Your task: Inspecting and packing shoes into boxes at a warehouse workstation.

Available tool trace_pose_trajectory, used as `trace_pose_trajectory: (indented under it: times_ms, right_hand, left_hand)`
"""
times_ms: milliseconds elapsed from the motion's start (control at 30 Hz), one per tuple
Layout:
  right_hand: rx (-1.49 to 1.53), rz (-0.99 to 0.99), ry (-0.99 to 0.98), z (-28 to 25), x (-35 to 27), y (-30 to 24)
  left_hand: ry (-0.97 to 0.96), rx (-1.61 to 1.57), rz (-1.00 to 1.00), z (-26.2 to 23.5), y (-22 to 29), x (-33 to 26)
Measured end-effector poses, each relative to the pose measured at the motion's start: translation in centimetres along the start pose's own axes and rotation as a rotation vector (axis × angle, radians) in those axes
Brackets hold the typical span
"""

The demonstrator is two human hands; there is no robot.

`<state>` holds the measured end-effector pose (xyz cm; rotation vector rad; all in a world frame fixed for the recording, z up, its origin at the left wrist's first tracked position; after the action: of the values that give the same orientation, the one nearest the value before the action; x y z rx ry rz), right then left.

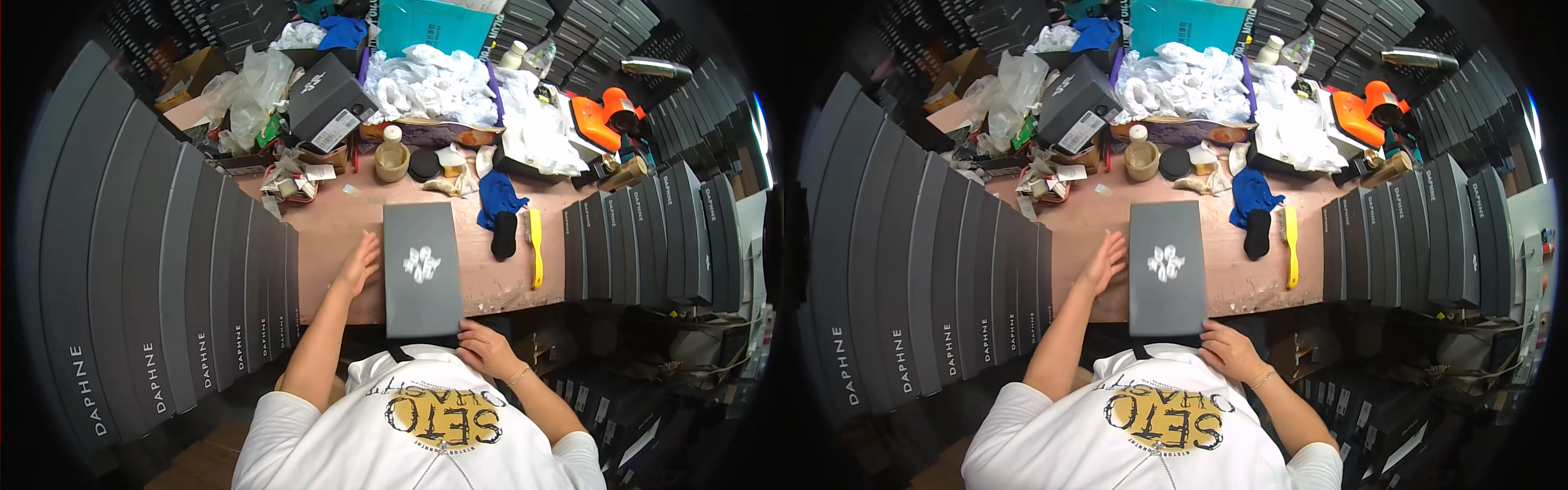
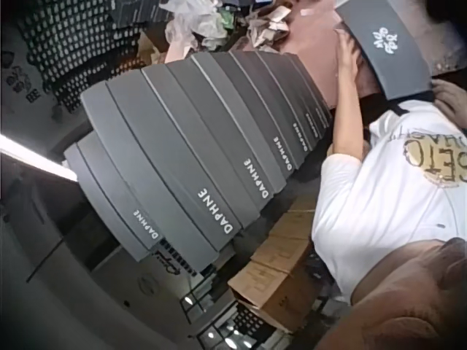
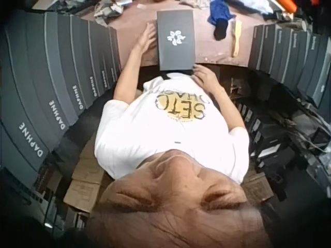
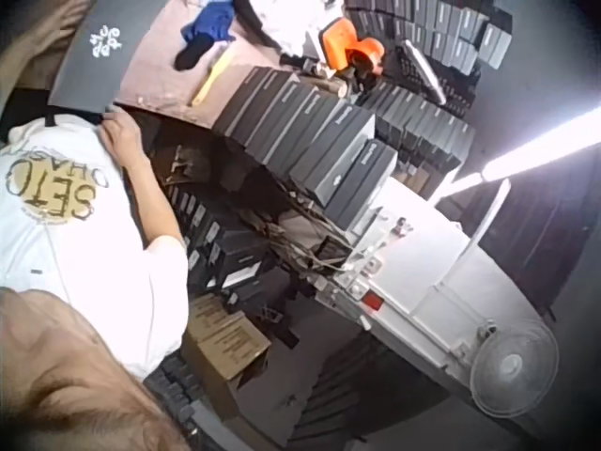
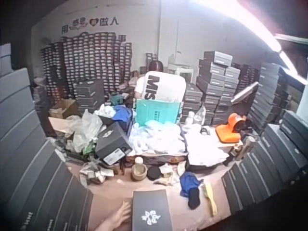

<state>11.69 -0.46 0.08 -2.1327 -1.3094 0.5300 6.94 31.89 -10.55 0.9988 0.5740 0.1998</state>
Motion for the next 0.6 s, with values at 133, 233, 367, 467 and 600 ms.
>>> trace_pose_trajectory:
  times_ms: [133, 233, 367, 467, 600]
  right_hand:
    - [0.116, 0.520, 0.307, 2.8, 1.2, 5.5]
    - [0.444, 0.728, 0.158, 6.4, 4.7, 7.7]
    - [0.865, 1.102, -0.086, 3.3, 6.5, 10.6]
    - [1.358, 1.077, -0.120, -3.6, 8.0, 6.3]
    - [1.148, 0.813, 0.158, -2.8, 9.0, 2.0]
  left_hand:
    - [0.102, 0.210, -0.170, -1.0, -5.7, -4.6]
    - [0.057, 0.068, 0.028, 1.0, -11.6, -7.6]
    - [0.092, -0.055, -0.029, 4.8, -5.5, -7.0]
    - [0.047, -0.070, 0.063, 5.5, -3.2, -6.1]
    - [0.220, -0.006, 0.236, 1.5, -1.0, -6.7]
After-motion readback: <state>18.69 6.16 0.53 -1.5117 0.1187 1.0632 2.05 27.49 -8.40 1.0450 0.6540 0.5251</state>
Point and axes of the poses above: each hand's wrist, its own x-axis towards the middle knuckle, its own z-axis out of the palm, y = z × x, the point moved 3 cm from there along x, towards the middle knuckle, and after that the axes turned 12 degrees about z, right-handed, at the moved point
